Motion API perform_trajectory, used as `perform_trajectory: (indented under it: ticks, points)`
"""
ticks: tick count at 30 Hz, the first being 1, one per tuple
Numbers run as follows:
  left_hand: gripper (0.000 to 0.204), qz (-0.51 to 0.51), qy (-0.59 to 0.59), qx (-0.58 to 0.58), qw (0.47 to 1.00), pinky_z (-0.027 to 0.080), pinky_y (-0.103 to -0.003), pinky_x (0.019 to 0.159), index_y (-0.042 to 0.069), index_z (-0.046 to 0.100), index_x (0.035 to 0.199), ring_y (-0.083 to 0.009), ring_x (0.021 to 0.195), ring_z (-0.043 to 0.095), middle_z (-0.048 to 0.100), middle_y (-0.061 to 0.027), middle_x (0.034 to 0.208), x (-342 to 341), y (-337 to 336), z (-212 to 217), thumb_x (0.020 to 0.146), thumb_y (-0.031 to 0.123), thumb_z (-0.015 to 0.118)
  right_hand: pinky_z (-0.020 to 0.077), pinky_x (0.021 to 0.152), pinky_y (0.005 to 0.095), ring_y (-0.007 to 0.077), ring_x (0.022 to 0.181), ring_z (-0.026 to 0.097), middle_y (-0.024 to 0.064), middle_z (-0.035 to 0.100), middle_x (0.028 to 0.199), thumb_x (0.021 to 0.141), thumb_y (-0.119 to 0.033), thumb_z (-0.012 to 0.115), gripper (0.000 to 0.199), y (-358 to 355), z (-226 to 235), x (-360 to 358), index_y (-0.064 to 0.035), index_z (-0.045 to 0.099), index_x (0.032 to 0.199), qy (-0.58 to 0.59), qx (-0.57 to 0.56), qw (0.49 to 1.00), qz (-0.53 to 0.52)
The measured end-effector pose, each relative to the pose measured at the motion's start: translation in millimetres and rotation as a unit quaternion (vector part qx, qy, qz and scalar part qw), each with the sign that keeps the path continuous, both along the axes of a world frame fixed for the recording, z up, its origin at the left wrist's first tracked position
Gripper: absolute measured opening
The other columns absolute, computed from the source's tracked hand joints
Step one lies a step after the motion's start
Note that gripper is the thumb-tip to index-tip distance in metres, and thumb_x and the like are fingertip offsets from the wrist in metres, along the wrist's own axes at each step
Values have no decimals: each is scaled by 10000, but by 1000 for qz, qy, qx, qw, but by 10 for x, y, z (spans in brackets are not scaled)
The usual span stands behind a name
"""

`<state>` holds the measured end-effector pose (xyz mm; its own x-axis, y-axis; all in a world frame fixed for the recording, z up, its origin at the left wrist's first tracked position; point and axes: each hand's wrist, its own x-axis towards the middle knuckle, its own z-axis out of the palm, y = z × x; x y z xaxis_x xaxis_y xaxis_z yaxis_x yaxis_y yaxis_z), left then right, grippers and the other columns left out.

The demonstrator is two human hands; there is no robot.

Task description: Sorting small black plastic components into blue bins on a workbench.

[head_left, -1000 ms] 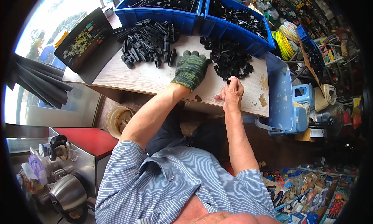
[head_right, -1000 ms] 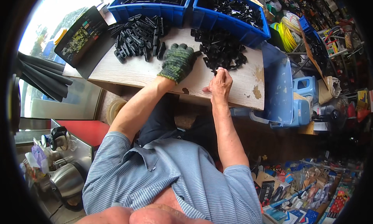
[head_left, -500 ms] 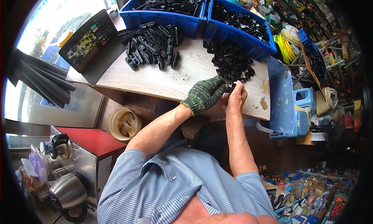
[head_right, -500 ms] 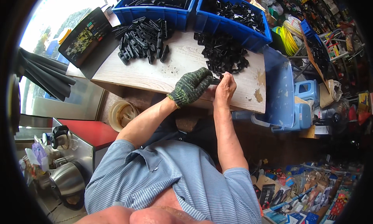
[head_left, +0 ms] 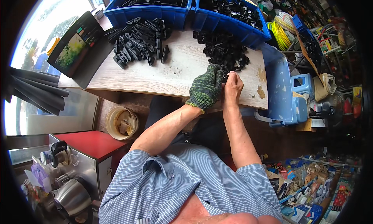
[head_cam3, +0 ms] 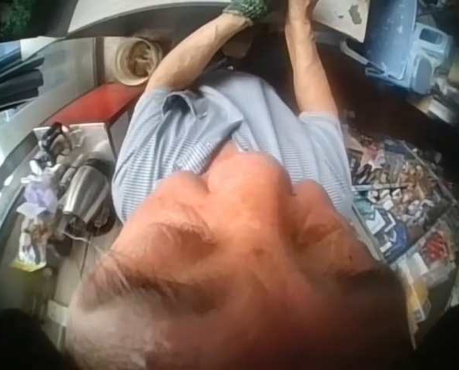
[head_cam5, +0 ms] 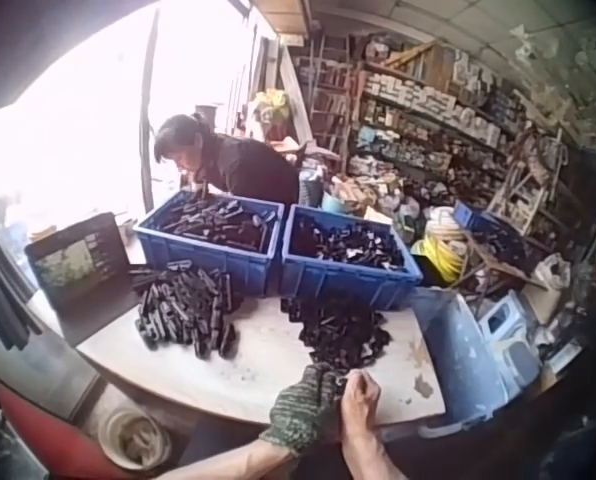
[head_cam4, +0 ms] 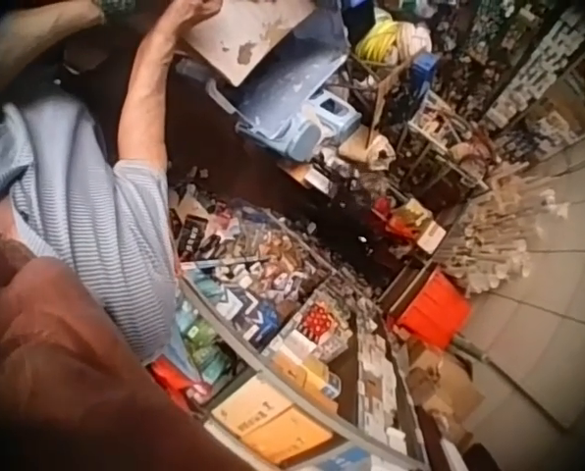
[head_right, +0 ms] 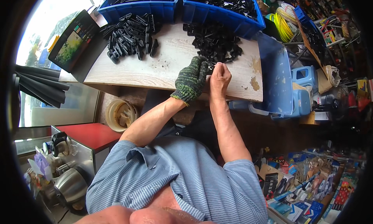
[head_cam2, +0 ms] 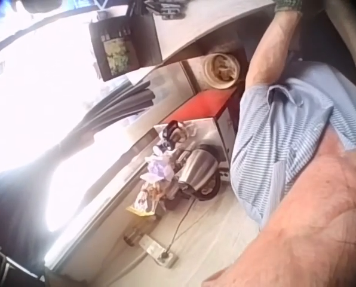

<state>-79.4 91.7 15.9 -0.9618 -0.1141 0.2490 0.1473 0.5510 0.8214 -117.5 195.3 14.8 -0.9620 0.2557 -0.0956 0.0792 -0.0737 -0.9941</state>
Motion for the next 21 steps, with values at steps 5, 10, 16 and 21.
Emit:
perform_trajectory:
  ticks: [5, 10, 16, 21]
  points:
    - [262, -24, 92, -103, 990, 523, -484, 728, 73, 573, 1192, -389, 925, 647, 554, -193, 1245, -99, 258, -100, 959, 181, 524, 347, 535, 259, 52, 607, 386, -55, 446, 657, 1008, -161, 486, 331, 182, -231, -89, -66, 470, 691, 105, -23, 992, 66]
    - [275, -44, 97, -55, 993, 525, -473, 728, 73, 595, 1165, -370, 911, 661, 618, -177, 1172, -88, 223, -48, 1000, 277, 510, 350, 540, 250, 43, 610, 386, -60, 459, 657, 991, -155, 502, 314, 231, -309, -153, -85, 473, 686, 138, 1, 986, 96]
    - [360, 42, 135, -75, 987, 514, -471, 799, 69, 646, 1121, -387, 916, 631, 649, -190, 983, 21, -165, 18, 892, 346, 662, 471, 492, 302, 103, 452, 383, -20, 436, 622, 952, -202, 484, 235, 150, 71, 27, -88, 520, 749, -43, -18, 998, 51]
    - [326, 203, 73, -376, 901, 455, -506, 858, 111, 653, 1110, -352, 1059, 579, 645, -123, 1127, -187, -1195, 55, 841, 295, 668, 577, 588, 537, 161, 418, 330, 9, 236, 532, 954, -365, 492, 300, 351, 51, -125, -83, 408, 896, -91, -165, 982, -25]
